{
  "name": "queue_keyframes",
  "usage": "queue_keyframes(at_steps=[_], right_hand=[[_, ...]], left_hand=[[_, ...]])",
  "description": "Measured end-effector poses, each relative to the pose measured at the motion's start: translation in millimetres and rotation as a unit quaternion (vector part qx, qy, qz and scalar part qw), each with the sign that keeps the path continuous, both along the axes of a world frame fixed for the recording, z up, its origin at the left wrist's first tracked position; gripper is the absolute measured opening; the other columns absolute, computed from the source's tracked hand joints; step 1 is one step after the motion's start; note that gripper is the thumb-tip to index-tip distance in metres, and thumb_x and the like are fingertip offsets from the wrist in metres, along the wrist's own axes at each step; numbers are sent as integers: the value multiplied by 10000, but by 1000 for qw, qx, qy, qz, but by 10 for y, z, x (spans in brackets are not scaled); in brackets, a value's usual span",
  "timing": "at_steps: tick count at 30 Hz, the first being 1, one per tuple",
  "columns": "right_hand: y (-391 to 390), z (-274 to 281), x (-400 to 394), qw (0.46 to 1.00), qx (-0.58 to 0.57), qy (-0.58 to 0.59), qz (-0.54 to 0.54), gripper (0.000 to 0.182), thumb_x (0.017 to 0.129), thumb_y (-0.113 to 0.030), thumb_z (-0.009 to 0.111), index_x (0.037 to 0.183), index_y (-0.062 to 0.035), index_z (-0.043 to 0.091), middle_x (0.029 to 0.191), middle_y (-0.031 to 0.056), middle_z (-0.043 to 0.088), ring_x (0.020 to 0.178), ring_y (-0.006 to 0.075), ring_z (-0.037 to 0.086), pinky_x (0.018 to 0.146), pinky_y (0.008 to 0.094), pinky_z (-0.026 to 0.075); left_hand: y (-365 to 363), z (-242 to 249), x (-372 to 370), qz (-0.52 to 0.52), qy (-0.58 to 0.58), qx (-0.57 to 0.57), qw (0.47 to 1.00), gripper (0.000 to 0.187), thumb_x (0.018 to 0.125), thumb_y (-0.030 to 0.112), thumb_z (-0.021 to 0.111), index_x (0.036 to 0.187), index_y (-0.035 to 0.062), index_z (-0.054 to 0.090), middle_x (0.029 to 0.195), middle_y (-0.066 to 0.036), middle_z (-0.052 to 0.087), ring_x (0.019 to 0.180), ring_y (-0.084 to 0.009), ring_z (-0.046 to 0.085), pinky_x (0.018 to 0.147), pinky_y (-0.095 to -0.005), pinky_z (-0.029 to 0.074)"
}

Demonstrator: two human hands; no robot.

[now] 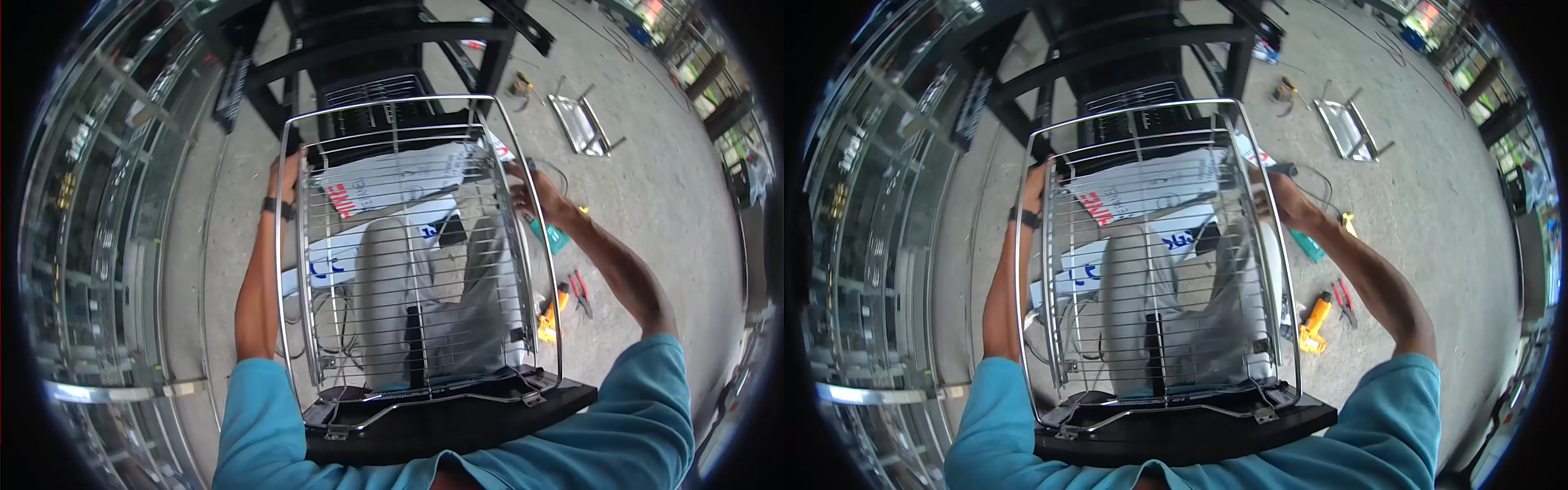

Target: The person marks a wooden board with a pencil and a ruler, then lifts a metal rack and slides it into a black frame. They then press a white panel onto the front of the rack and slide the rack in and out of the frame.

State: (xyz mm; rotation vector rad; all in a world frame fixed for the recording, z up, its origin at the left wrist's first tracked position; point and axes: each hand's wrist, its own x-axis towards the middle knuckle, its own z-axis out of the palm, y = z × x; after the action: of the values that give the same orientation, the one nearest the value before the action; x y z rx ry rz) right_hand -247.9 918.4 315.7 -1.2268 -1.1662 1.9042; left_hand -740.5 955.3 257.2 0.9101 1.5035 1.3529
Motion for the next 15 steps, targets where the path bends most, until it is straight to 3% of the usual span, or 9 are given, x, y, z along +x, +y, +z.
queue_keyframes(at_steps=[1, 3, 5, 7, 9, 10, 11, 13, 15], right_hand=[[57, -28, -18, 999, -16, 4, -32, 433, 884, -364, 487, 1175, -43, 470, 695, -9, 503, 552, 70, 479, 492, 192, 382], [103, 198, -225, 996, 2, 2, -89, 413, 892, -358, 473, 1151, -36, 492, 669, -15, 480, 529, 69, 452, 488, 187, 377], [320, 210, -272, 998, 17, 57, -26, 329, 948, -325, 314, 1015, -53, 487, 720, 35, 506, 635, 109, 489, 610, 271, 422], [676, -120, -289, 997, 7, 69, -23, 231, 919, -236, 365, 893, -66, 519, 628, -22, 445, 485, 93, 348, 437, 246, 291], [941, -297, -319, 997, -24, 77, -1, 219, 914, -245, 417, 792, -100, 526, 593, -47, 416, 470, 92, 374, 417, 256, 330], [971, -359, -294, 997, -30, 78, 1, 219, 914, -245, 417, 792, -100, 526, 593, -47, 416, 470, 92, 374, 417, 256, 330], [1016, -384, -313, 992, -42, 120, 3, 210, 902, -252, 459, 802, -88, 544, 618, -34, 449, 499, 99, 420, 449, 261, 377], [954, -422, -367, 985, -57, 159, 13, 208, 889, -259, 502, 812, -76, 563, 643, -21, 481, 528, 105, 467, 482, 266, 424], [890, -370, -425, 973, -42, 228, 15, 225, 856, -263, 568, 916, -47, 583, 732, 19, 553, 613, 123, 546, 567, 262, 484]], left_hand=[[-59, 156, 28, -9, 1, -43, 999, 282, 858, 338, 568, 863, 61, 622, 699, -36, 573, 549, -112, 527, 487, -251, 437], [-183, 297, 49, -44, -3, -43, 998, 310, 854, 343, 571, 937, 48, 620, 721, -50, 601, 575, -110, 548, 504, -247, 446], [-272, 357, 122, -4, -24, -22, 999, 312, 854, 344, 571, 949, 50, 617, 744, -55, 617, 587, -115, 561, 529, -244, 457], [-385, 322, 78, -31, -66, -19, 997, 355, 883, 375, 507, 991, 53, 610, 804, -61, 633, 670, -126, 588, 602, -244, 475], [-634, 583, 222, -66, -87, -60, 992, 394, 906, 391, 444, 1051, 53, 586, 877, -66, 634, 755, -150, 599, 681, -268, 484], [-666, 559, 232, -62, -100, -68, 991, 472, 900, 449, 410, 1084, 41, 561, 924, -103, 630, 827, -208, 608, 734, -308, 478], [-684, 541, 188, -81, -107, -43, 990, 444, 904, 407, 413, 1106, 36, 551, 950, -98, 627, 851, -200, 600, 753, -332, 475], [-648, 399, 82, -69, -127, -6, 990, 381, 906, 326, 421, 1119, 37, 548, 957, -93, 626, 845, -186, 601, 728, -312, 488], [-488, 131, -172, -116, -174, 19, 978, 337, 901, 246, 428, 1133, 29, 540, 938, -77, 624, 825, -169, 601, 669, -272, 498]])
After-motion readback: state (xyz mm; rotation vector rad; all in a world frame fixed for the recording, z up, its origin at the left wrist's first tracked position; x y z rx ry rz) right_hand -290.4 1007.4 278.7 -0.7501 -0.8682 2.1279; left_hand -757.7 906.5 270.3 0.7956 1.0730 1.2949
